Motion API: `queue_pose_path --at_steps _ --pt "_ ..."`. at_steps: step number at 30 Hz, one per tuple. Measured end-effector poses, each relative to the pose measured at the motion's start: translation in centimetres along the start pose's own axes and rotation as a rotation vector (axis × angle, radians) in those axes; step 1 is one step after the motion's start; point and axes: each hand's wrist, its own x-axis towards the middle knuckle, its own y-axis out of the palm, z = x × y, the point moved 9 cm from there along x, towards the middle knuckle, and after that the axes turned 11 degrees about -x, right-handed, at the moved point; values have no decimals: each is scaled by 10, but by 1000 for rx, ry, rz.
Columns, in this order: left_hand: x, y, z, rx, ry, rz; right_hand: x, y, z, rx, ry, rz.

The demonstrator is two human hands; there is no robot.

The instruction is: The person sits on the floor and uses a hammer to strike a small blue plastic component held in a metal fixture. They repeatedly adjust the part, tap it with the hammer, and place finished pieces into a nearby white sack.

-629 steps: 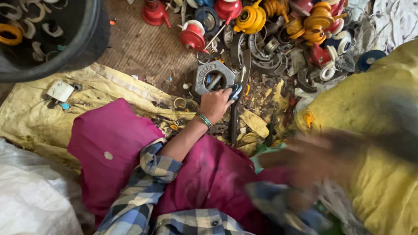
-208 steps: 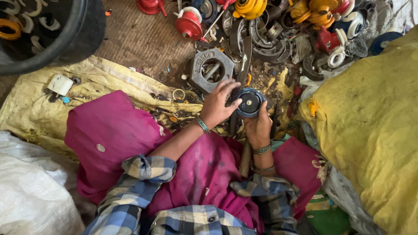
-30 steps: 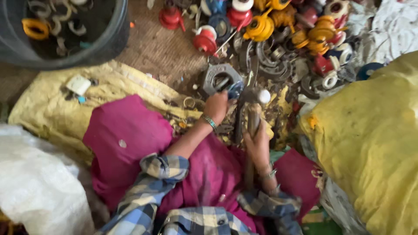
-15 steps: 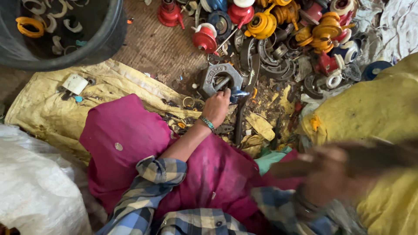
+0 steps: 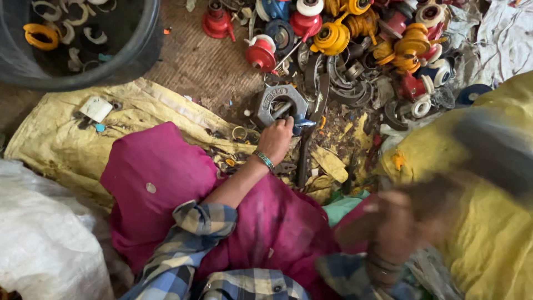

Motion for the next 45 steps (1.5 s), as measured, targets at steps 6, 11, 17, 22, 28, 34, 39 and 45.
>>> queue_pose_path --at_steps 6,11,17,22,28,34,39,45 --pt "-2 0 2 -14 -4 -11 23 0 11 -652 -124 -111" --pt "-6 7 -3 19 72 -39 -34 127 -77 -541 299 559" --pt "0 12 6 -14 15 5 -7 42 -23 -450 408 210" --pt "0 4 7 25 2 11 42 -26 59 -213 -144 -229" --pt "-1 8 9 9 -25 4 12 56 9 -927 -141 59" --pt "7 0 24 23 -75 -10 -41 134 -76 -358 97 466" --pt "8 -13 19 -84 -101 -49 -4 70 -36 -719 107 308" --pt "8 -30 24 -343 -220 -165 24 50 -16 -284 181 96"
